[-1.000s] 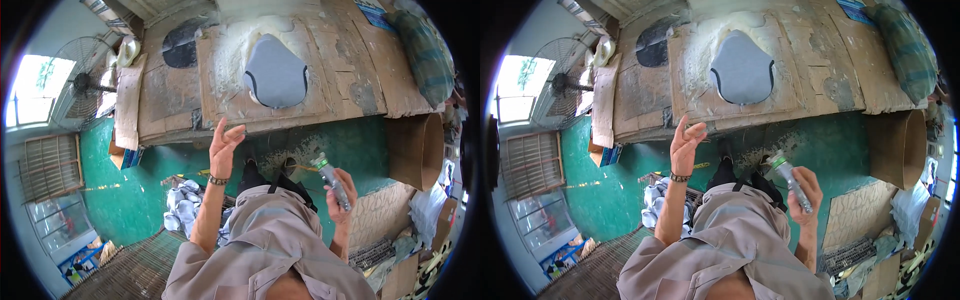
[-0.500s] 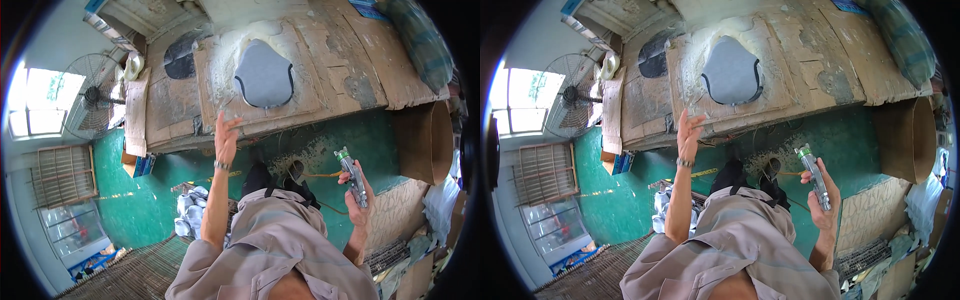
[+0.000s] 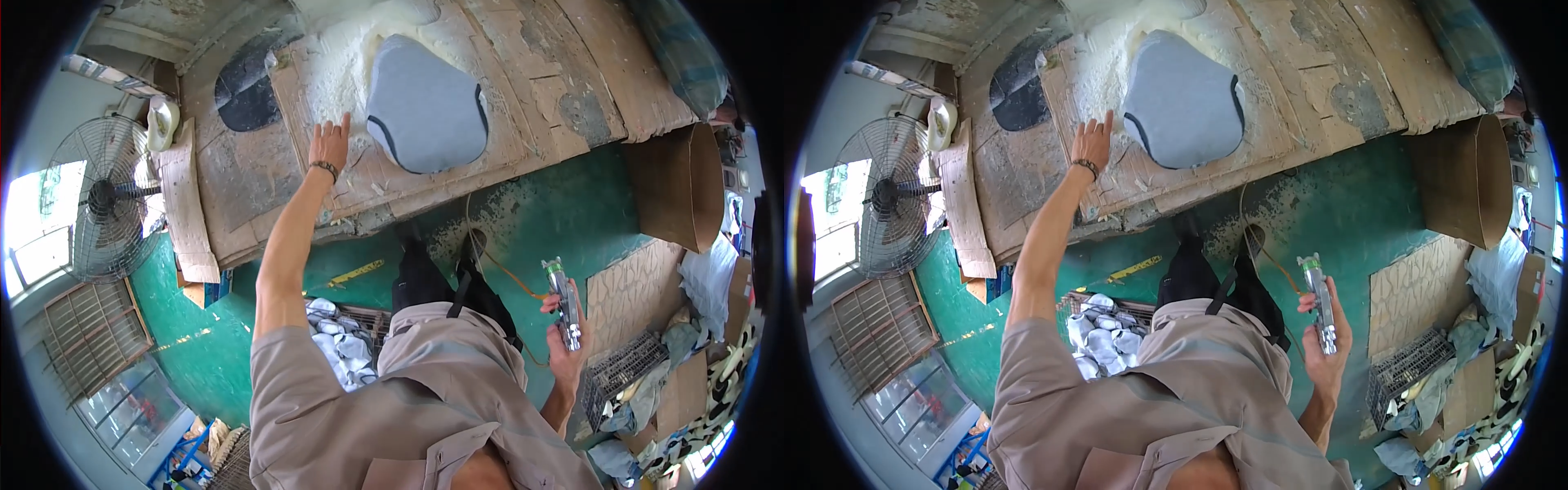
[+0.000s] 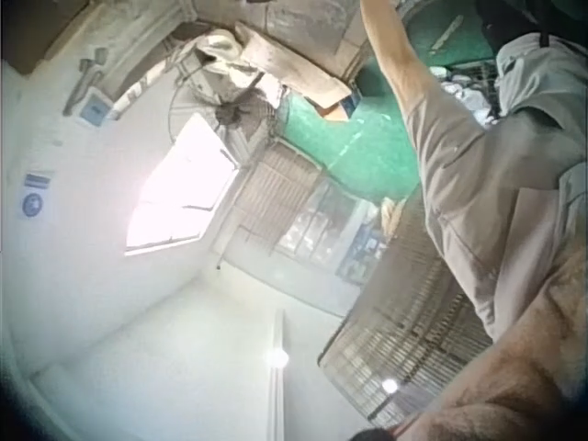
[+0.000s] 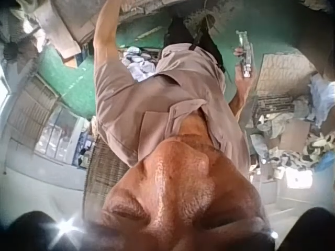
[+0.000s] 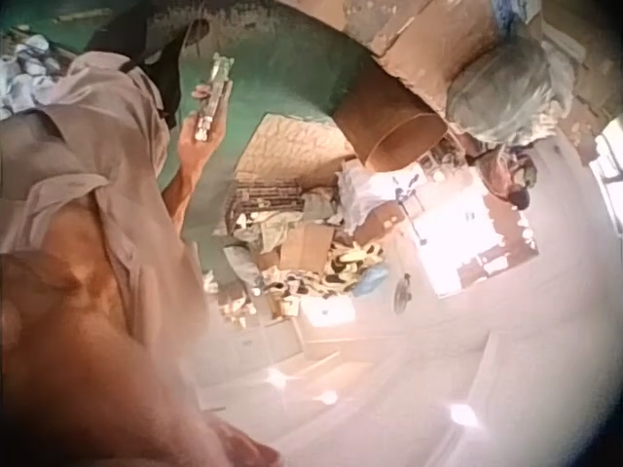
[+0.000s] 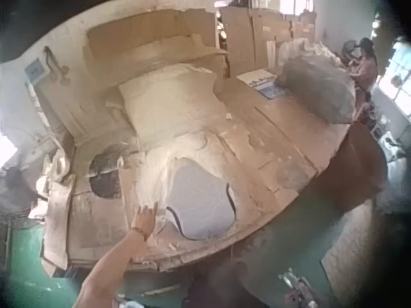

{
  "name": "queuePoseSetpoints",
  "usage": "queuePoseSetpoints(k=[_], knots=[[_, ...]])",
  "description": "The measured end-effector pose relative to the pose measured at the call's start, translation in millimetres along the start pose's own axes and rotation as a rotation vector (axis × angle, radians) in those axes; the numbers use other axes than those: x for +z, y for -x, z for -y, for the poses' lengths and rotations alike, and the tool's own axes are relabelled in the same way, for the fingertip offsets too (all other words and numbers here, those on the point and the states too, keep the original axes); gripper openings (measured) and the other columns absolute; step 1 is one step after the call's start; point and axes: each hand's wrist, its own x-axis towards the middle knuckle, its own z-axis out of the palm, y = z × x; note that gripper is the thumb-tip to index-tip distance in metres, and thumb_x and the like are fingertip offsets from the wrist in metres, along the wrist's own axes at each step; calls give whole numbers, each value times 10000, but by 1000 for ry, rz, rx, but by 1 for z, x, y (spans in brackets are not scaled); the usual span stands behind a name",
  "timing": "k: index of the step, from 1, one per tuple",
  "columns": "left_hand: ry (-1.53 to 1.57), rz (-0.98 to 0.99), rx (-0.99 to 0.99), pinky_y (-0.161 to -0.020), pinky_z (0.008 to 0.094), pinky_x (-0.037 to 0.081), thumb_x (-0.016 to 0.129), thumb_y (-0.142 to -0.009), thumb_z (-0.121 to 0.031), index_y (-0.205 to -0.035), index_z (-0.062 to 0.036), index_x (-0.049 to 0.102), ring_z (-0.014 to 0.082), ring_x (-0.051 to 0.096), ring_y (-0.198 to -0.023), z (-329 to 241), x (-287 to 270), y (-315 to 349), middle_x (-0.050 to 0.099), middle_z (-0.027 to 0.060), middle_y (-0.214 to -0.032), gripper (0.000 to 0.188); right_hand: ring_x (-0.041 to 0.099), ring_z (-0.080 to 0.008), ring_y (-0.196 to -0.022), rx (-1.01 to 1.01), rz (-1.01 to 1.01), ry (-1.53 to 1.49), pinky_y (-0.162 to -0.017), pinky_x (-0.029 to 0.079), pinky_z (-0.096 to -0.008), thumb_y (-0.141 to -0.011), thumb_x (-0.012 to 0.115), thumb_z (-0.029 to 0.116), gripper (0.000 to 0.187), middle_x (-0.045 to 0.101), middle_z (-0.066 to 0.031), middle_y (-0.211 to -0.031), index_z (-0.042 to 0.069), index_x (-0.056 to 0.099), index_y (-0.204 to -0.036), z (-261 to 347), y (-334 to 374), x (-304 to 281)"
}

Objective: Assembling shoe components by applying adhesive with a spray gun and pressing pieces together on a workbench.

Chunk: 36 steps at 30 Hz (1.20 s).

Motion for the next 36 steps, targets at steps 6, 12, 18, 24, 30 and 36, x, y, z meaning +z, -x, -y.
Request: queuePoseSetpoints(k=[6, 12, 18, 24, 30, 36], knots=[[442, -146, -117, -1203, 525, 287, 581, -888, -39, -1642, -66, 167, 337, 437, -1439, 27, -3, 51, 595, 139, -1462, 861, 633, -170, -1004, -75, 159, -23, -992, 492, -319, -757, 438, -66, 765, 673, -121, -1133, -80, 438, -1522, 12, -16, 32], [851, -586, -430, -1118, 426, 408, 546, -860, 60, -1542, -55, 431, 319, 534, -1374, -83, -69, 172, 629, 150, -1426, 702, 637, -169, -982, -134, 83, 32, -950, 497, -301, -788, 468, -54, 710, 672, -90, -1064, -79, 469, -1497, 17, -11, 14], [2076, -405, -685, -855, 253, 511, 598, -979, -45, -1503, -67, 495, 166, 655, -1163, -139, -23, 227, 700, 139, -1306, 534, 622, -152, -859, -95, 138, -51, -810, 516, -268, -929, 699, 63, 628, 657, -81, -983, -42, 479, -1507, 39, -14, -25], [693, 22, -344, -912, 389, 572, 670, -916, -268, -1233, -59, 698, 316, 720, -1032, -157, 172, 393, 741, 154, -1157, 381, 688, -233, -906, -349, 304, 23, -839, 544, -329, -888, 706, -1, 642, 705, -172, -1084, -46, 492, -1492, 78, -20, -98], [644, 907, -410, -957, 513, 542, 546, -929, -383, -1261, -164, 681, 392, 682, -1124, -275, 124, 505, 735, 163, -1182, 420, 686, -194, -865, -297, 292, 237, -802, 532, -310, -902, 786, 202, 694, 685, -142, -969, -29, 507, -1494, 72, -4, -155], [923, 74, -800, -1021, 498, 488, 647, -922, -241, -1426, -103, 549, 433, 615, -1203, -270, 57, 407, 640, 234, -1325, 532, 695, -253, -870, -362, 255, 217, -811, 537, -331, -876, 814, 283, 718, 704, -194, -1042, -41, 542, -1457, 60, -5, -194]])
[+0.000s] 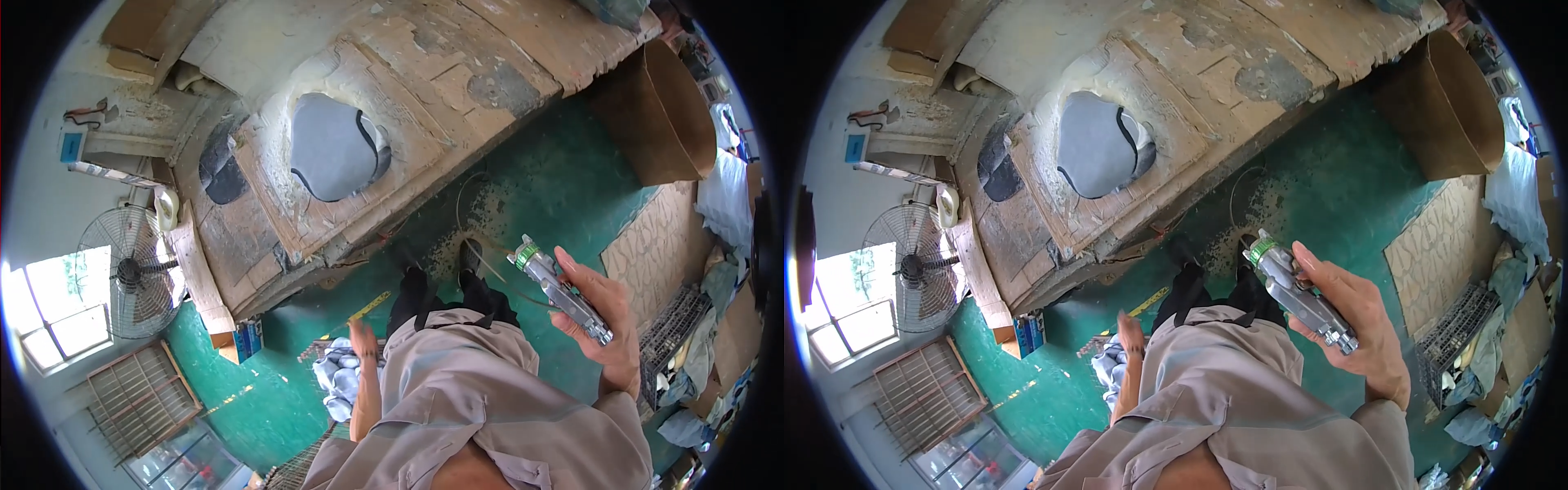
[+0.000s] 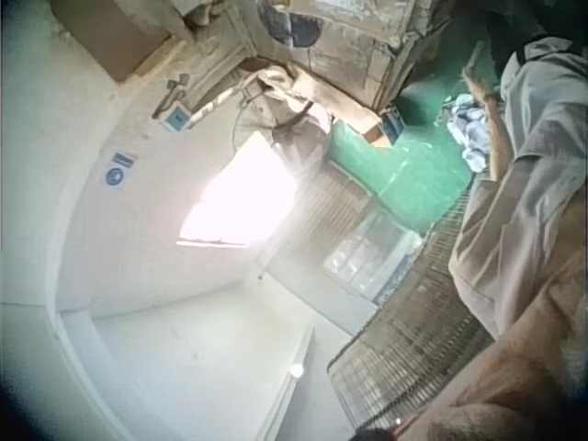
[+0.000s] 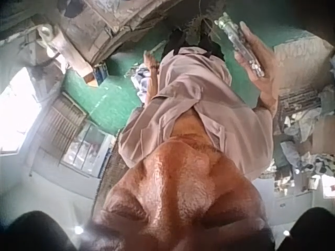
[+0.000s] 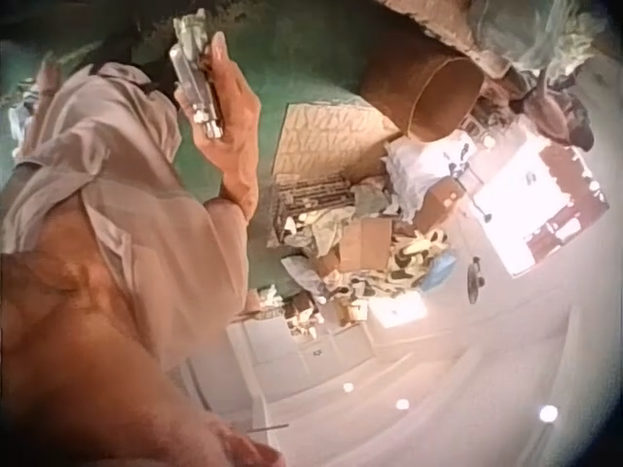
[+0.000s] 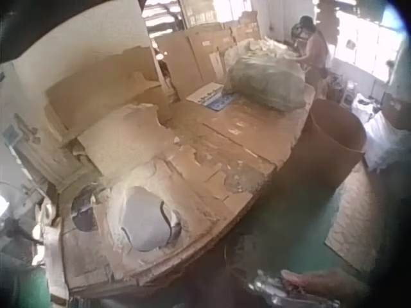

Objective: Assembling shoe components by applying adhesive with a spray gun and pressing pieces together on a workbench.

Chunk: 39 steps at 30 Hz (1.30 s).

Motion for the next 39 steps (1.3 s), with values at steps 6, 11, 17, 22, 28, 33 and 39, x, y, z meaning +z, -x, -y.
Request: queuePoseSetpoints(k=[6, 11, 17, 22, 28, 33, 39], knots=[[-211, -305, 908, -1219, 539, 279, 839, -799, -307, -1591, -37, 317, 399, 334, -1502, -333, -95, -145, 367, 203, -1621, 986, 665, -322, -876, -57, 24, -62, -816, 530, -356, -757, 799, 1, 811, 670, -197, -1003, -23, 488, -1506, -27, 14, -2], [-572, -81, 948, -1229, 551, 277, 931, -618, -453, -1613, -71, 284, 405, 285, -1533, -414, -102, -233, 307, 182, -1666, 1246, 659, -335, -872, -5, -3, -118, -809, 533, -369, -716, 766, 9, 848, 660, -192, -998, -10, 487, -1516, -44, 32, -8], [-451, 257, 1009, -1233, 403, 313, 951, -600, -394, -1606, -65, 315, 379, 327, -1524, -429, -122, -327, 333, 204, -1655, 1235, 666, -331, -844, 102, -99, -177, -783, 539, -406, -699, 764, 44, 851, 673, -160, -969, -7, 502, -1507, -77, 45, -3], [-426, 502, 809, -1232, 350, 300, 947, -623, -303, -1620, -50, 282, 294, 325, -1541, -446, -132, -340, 285, 190, -1682, 1225, 677, -325, -848, 150, -130, -228, -747, 537, -408, -703, 768, 59, 835, 681, -146, -954, -9, 514, -1495, -118, 45, 12], [-391, 541, 805, -1246, 335, 255, 957, -613, -263, -1629, -55, 260, 285, 287, -1558, -444, -129, -349, 260, 186, -1694, 1250, 676, -293, -806, 171, -135, -273, -719, 533, -400, -708, 773, 97, 817, 682, -130, -916, -5, 532, -1482, -122, 42, 2], [-326, 486, 889, -1278, 359, 174, 978, -568, -282, -1633, -39, 230, 324, 154, -1593, -427, -119, -349, 176, 207, -1713, 1324, 675, -283, -762, 68, -85, -252, -686, 532, -389, -731, 767, 110, 775, 680, -130, -877, -58, 539, -1452, -118, 33, -9], [-317, 401, 859, -1280, 406, 198, 1009, -462, -334, -1639, -28, 142, 396, 177, -1574, -416, -123, -339, 201, 241, -1693, 1493, 661, -209, -659, -61, -68, -131, -567, 504, -308, -696, 793, 107, 717, 672, -97, -797, -96, 608, -1358, -99, 23, -22]])
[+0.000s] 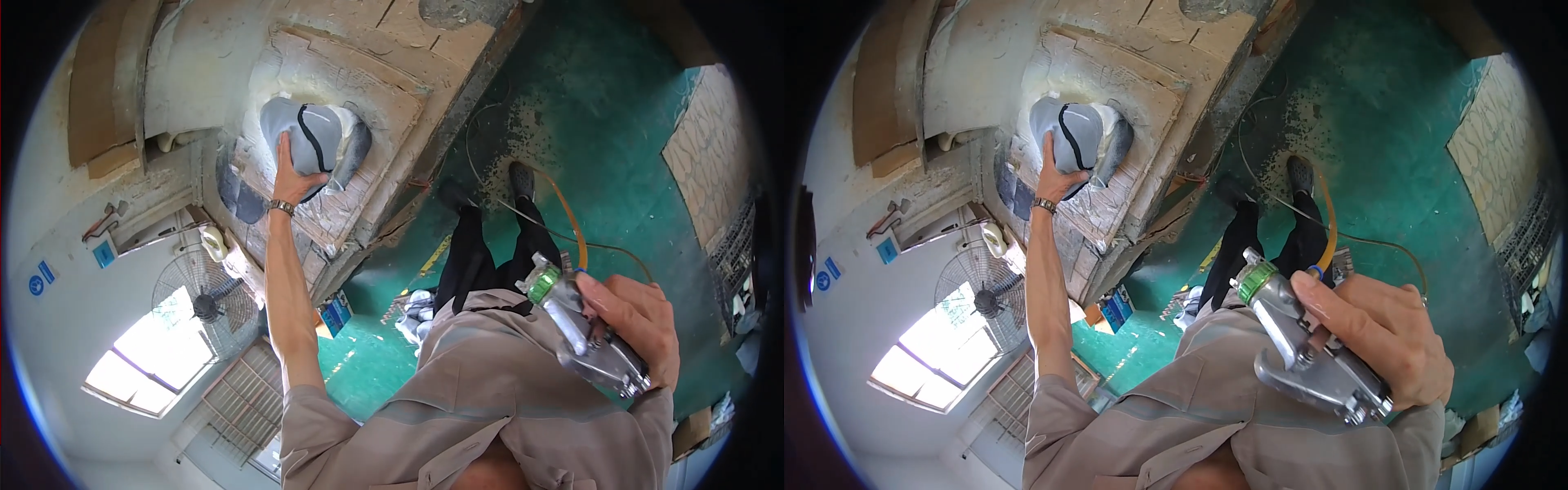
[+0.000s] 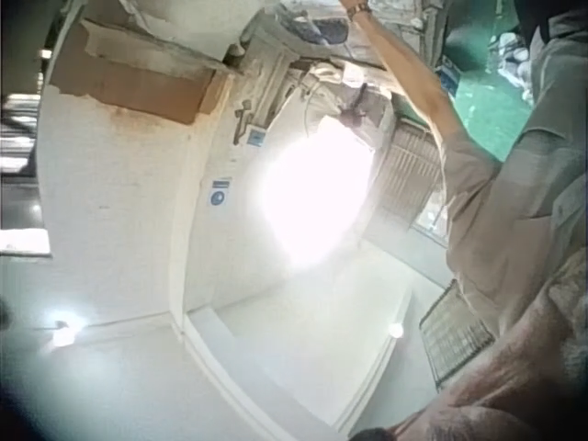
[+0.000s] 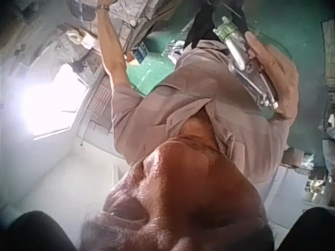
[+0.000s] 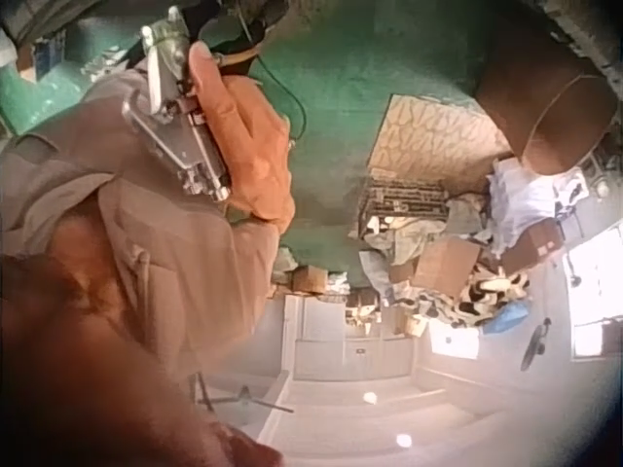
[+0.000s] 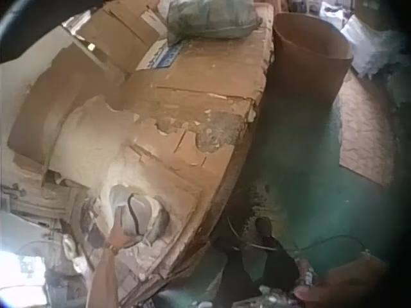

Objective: Assembling shoe components by applying adhesive with a spray gun and pressing pieces together on a workbench.

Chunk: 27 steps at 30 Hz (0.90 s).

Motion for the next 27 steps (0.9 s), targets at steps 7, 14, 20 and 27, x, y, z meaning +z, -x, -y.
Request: queuePoseSetpoints(k=[7, 14, 20, 27], knots=[[-42, -110, -7, -1267, 447, 248, 1022, -385, -361, -1629, 15, -9, 394, 214, -1561, -32, 10, 11, 168, 269, -1689, 1659, 606, -132, -551, -120, -134, 181, -460, 425, -265, -672, 819, 121, 657, 635, -38, -675, -79, 664, -1278, 27, -19, -22], [-243, -139, -98, -1282, 456, 187, 1018, -393, -383, -1629, 19, -16, 390, 204, -1566, -47, 8, 43, 101, 264, -1704, 1661, 598, -131, -542, -109, -111, 208, -470, 437, -260, -663, 829, 136, 670, 633, -54, -697, -76, 665, -1277, 44, -31, -32], [-2, -508, -232, -1248, 459, 275, 936, -667, -284, -1584, 25, 295, 390, 315, -1524, -73, 53, 154, 314, 264, -1638, 1161, 569, -137, -576, -16, -121, 215, -545, 442, -266, -704, 754, 114, 538, 605, -44, -706, 24, 730, -1234, 56, -44, -24], [554, -264, -713, -1066, 422, 492, 847, -828, -291, -1395, 26, 587, 348, 621, -1276, -41, 263, 337, 643, 208, -1377, 700, 602, -175, -640, 3, -62, 289, -605, 459, -289, -762, 726, 90, 559, 603, -63, -731, 13, 688, -1314, 94, -67, -11]])
